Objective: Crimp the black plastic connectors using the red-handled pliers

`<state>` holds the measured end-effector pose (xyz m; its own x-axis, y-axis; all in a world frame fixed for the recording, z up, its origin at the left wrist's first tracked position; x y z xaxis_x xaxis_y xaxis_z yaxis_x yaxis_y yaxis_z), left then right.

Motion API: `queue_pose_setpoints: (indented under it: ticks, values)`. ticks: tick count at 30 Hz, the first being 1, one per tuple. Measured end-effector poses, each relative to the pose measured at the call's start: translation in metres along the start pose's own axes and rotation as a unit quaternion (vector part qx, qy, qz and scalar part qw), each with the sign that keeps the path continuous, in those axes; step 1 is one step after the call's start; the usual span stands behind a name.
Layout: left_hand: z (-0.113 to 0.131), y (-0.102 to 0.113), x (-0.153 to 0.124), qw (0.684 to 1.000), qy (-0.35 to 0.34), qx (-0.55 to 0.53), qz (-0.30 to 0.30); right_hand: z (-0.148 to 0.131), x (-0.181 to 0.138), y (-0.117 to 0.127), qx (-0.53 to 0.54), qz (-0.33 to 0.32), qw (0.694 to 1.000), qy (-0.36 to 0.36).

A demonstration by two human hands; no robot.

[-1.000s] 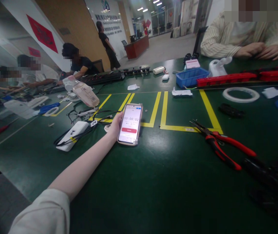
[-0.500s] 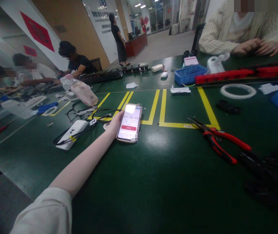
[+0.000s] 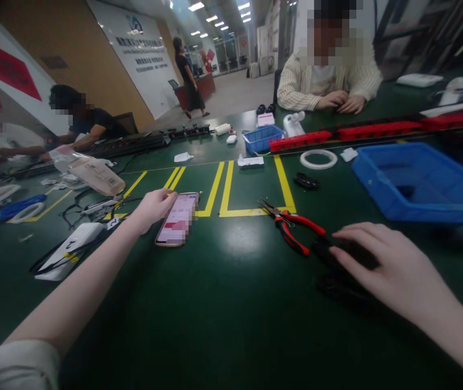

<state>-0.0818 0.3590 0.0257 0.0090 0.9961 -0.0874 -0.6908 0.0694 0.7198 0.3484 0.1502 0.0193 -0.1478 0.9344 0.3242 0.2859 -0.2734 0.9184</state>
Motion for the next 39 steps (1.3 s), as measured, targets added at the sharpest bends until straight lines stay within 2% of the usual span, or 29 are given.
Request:
queue_pose_setpoints:
  ticks: [1,3,6,8,9,12,14,16,18,21,24,27,30,33,36,39]
  values:
    - [0.01,0.001,-0.002,0.999,-0.015,0.038,0.008,-0.013,0.007,-0.004,0.009,-0.025,0.999,0.035]
    - [0.032,-0.002,-0.008,0.993,-0.043,0.111,0.017,-0.032,0.018,-0.011,0.001,-0.057,0.997,0.061]
    - [0.072,-0.025,-0.032,0.973,-0.112,0.201,0.021,-0.041,0.036,-0.028,-0.009,-0.12,0.993,0.019]
    - [0.1,-0.056,-0.059,0.955,-0.174,0.241,0.001,-0.04,0.047,-0.043,-0.007,-0.197,0.98,-0.031]
    - [0.113,-0.075,-0.075,0.945,-0.207,0.253,-0.017,-0.042,0.053,-0.046,-0.005,-0.208,0.977,-0.038]
    - [0.146,-0.138,-0.132,0.904,-0.316,0.269,-0.103,-0.047,0.068,-0.046,0.002,-0.214,0.975,-0.049]
    - [0.162,-0.172,-0.169,0.868,-0.392,0.268,-0.144,-0.048,0.075,-0.044,0.023,-0.219,0.974,-0.056]
    - [0.177,-0.19,-0.203,0.814,-0.503,0.26,-0.133,-0.044,0.079,-0.041,0.057,-0.218,0.972,-0.065]
    - [0.181,-0.198,-0.219,0.796,-0.54,0.24,-0.129,-0.035,0.082,-0.037,0.107,-0.215,0.968,-0.078]
    - [0.178,-0.2,-0.225,0.794,-0.548,0.234,-0.119,-0.013,0.083,-0.023,0.205,-0.201,0.954,-0.086]
    - [0.173,-0.199,-0.226,0.796,-0.546,0.233,-0.114,0.008,0.075,0.002,0.285,-0.162,0.942,-0.069]
    - [0.171,-0.198,-0.227,0.802,-0.546,0.213,-0.113,0.027,0.054,0.026,0.313,-0.116,0.941,-0.056]
    - [0.174,-0.199,-0.225,0.814,-0.539,0.182,-0.115,0.045,0.025,0.042,0.293,-0.059,0.953,-0.05]
    - [0.183,-0.202,-0.221,0.826,-0.523,0.171,-0.119,0.059,-0.001,0.053,0.23,0.0,0.973,-0.034]
    - [0.202,-0.208,-0.217,0.838,-0.508,0.153,-0.129,0.067,-0.019,0.07,0.121,0.076,0.99,0.011]
    - [0.23,-0.219,-0.212,0.845,-0.497,0.118,-0.157,0.084,-0.029,0.095,0.074,0.142,0.987,-0.007]
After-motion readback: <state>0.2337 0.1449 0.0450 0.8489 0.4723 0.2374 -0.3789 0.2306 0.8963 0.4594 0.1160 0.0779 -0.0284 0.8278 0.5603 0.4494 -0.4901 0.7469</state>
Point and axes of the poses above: each hand's wrist, its own x-axis towards the middle knuckle, its own y-axis out of the back of the hand, z = x × y, the point moved 8 cm from there along x, towards the middle knuckle, and after that the axes turned 9 degrees about -z, right-handed, at the moved point
